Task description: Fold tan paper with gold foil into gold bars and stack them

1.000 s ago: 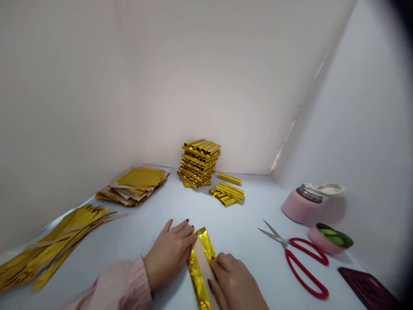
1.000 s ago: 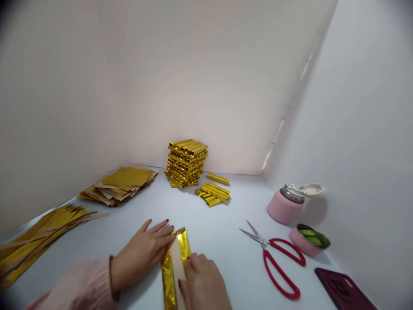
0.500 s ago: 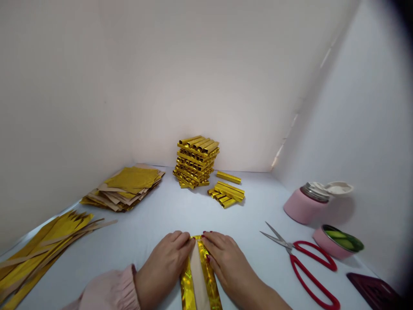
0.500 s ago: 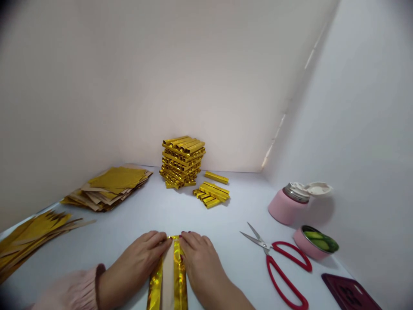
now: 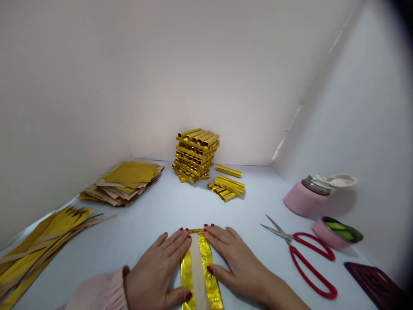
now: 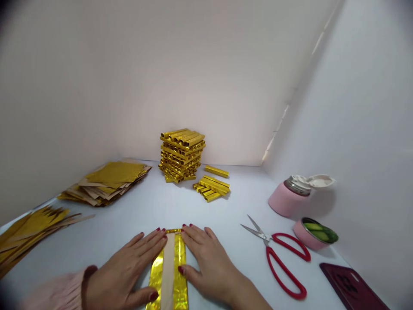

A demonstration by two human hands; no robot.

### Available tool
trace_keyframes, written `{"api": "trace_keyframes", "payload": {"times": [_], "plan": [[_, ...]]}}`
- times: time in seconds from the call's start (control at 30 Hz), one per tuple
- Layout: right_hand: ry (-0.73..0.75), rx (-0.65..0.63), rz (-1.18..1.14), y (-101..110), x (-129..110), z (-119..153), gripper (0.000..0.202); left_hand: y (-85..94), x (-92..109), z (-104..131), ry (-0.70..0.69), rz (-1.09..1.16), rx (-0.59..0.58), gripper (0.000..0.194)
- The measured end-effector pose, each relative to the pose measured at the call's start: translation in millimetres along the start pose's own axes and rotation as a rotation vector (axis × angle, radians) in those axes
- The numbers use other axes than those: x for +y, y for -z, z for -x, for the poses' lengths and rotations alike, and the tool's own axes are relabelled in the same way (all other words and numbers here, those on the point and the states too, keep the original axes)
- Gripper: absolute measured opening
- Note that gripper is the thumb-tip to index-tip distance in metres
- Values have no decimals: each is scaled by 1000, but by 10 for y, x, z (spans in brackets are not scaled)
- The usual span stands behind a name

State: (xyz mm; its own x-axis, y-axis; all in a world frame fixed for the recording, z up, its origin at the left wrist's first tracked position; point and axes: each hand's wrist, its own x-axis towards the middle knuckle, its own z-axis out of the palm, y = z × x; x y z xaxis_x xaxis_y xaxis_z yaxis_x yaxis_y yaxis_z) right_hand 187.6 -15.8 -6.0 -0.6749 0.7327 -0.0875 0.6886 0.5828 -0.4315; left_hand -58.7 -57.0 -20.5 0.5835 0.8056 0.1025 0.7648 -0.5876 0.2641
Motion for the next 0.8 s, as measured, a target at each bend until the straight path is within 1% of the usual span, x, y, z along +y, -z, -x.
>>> {"api": "trace_keyframes", "payload": {"times": [0.1, 0.2, 0.33, 0.47, 0.53, 0.6, 0.7, 0.8], "plan": [[5, -47, -23, 18, 4, 7, 84, 90, 13, -22, 5, 29, -102, 94], [6, -107, -40, 39, -11, 10, 99, 126, 1, -22, -13, 61, -199, 105], [-2, -157, -44, 77, -50, 5, 108, 131, -31, -36, -13, 73, -214, 110], [-22, -157, -32, 115, -50, -52, 107, 203, -104, -167, -26, 75, -251, 110], [-35, -144, -19, 126, -29, -93, 107, 251, -154, -242, -38, 81, -288, 110], [-47, -119, -13, 126, -10, -119, 108, 276, -199, -283, -39, 95, -293, 110], [-48, -68, -27, 109, -4, -105, 107, 258, -237, -271, -46, 115, -254, 106], [-23, -40, -48, 91, -19, -58, 96, 220, -242, -226, -58, 107, -240, 103]]}}
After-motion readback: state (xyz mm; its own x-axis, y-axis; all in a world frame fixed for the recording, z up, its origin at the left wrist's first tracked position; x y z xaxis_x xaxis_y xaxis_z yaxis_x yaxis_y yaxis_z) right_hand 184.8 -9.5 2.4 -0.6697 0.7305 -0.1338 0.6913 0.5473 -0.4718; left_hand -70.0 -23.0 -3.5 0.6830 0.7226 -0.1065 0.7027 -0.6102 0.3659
